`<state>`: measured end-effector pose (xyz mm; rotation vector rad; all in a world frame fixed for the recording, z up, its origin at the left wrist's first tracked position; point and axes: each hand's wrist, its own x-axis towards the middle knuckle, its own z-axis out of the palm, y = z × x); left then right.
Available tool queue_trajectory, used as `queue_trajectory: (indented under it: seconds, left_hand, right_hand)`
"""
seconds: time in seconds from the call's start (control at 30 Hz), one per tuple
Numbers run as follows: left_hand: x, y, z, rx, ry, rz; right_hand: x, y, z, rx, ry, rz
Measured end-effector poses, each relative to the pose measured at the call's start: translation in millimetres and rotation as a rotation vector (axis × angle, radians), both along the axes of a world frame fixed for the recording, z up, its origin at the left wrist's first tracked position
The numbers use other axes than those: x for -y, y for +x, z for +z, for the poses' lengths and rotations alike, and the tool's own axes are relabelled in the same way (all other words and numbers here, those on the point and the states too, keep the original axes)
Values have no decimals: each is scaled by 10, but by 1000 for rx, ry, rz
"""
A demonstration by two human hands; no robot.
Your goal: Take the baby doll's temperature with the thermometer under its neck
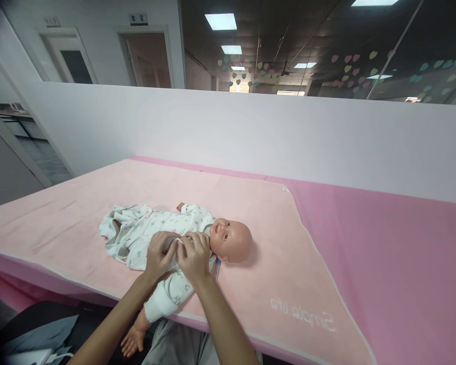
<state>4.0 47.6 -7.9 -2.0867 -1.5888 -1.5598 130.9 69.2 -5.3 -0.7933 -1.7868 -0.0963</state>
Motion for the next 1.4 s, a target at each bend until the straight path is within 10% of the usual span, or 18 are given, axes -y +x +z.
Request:
queue_trajectory:
  seconds: [1.4]
  left_hand:
    - [-16, 13, 2, -11, -7, 27]
  right_hand:
    - [27, 11, 45, -12, 26, 20]
